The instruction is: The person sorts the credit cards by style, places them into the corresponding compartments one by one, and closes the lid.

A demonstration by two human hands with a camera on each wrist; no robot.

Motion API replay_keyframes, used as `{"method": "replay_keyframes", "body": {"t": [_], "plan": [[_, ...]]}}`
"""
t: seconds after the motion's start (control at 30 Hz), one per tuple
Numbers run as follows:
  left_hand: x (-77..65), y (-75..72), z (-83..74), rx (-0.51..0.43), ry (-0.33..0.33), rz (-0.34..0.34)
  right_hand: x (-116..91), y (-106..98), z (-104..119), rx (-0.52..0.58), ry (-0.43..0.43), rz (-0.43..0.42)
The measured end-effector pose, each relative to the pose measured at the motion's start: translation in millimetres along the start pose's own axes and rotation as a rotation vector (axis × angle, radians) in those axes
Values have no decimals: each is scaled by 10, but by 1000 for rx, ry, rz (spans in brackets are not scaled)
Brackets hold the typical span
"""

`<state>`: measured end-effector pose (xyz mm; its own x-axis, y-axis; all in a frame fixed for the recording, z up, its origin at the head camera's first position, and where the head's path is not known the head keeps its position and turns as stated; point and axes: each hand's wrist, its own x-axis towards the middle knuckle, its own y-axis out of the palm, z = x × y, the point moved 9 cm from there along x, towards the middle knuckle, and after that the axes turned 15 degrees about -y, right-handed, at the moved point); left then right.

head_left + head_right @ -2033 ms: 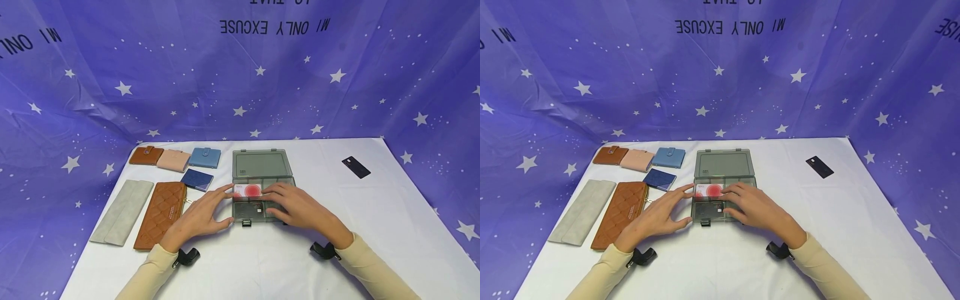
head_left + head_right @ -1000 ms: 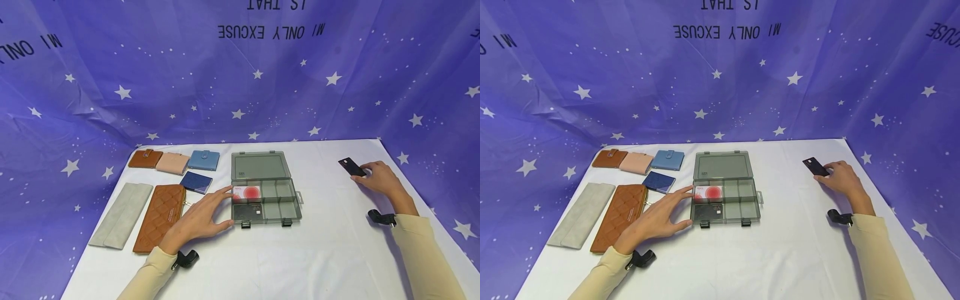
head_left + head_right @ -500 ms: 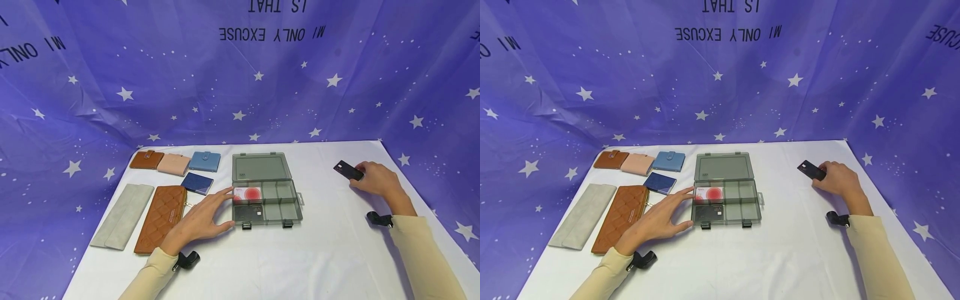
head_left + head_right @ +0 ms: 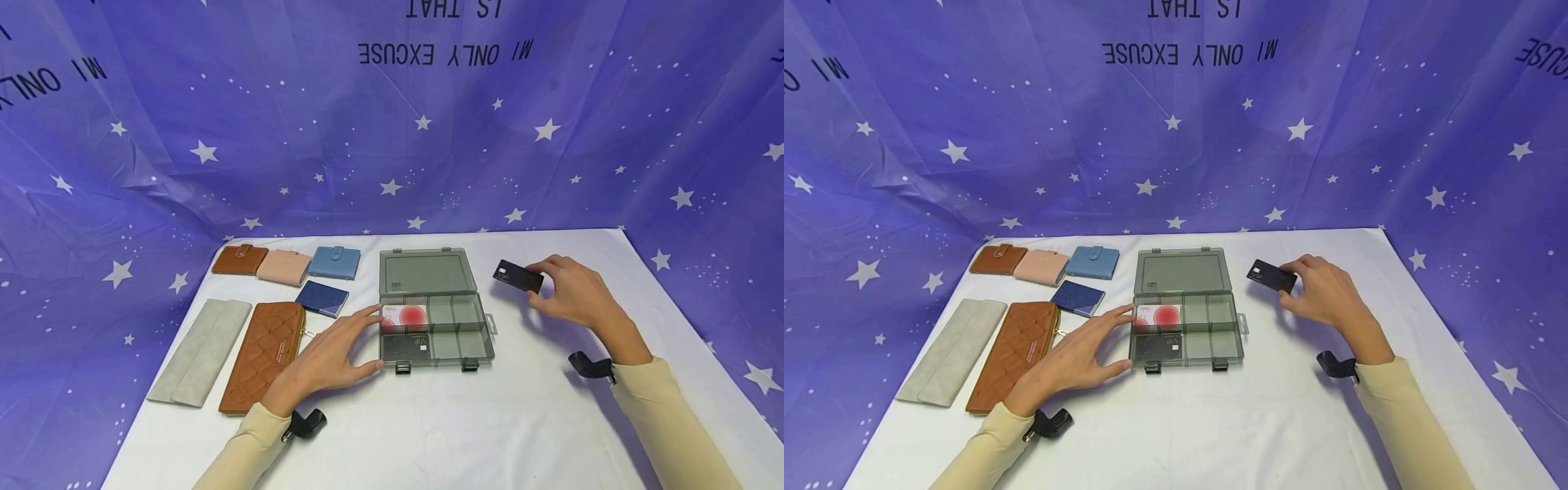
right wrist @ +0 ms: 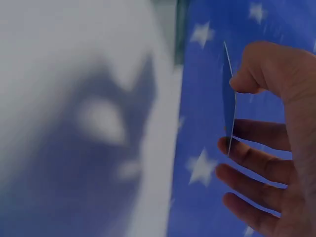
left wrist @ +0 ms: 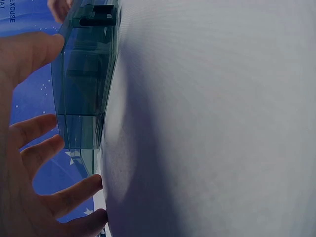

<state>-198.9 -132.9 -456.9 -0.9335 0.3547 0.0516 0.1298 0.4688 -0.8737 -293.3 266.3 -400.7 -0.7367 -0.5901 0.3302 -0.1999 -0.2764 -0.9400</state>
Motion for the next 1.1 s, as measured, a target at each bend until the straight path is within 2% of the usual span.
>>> {"method": "replay_keyframes", "body": {"t": [0.27,0.5,0.6,0.8,1.1], "plan": [[2,14,13,10,-13,16,275,-6,981,44,-269,-47],[-1,-10,3,17,-2,0,355,99,1645,115,-428,13],[2,-11,7,13,0,-1,375,169,1817,123,-459,55],[6,3,22,17,-8,2,436,311,2017,58,-502,120],[12,17,25,12,-13,10,515,503,2233,15,-593,140]]}}
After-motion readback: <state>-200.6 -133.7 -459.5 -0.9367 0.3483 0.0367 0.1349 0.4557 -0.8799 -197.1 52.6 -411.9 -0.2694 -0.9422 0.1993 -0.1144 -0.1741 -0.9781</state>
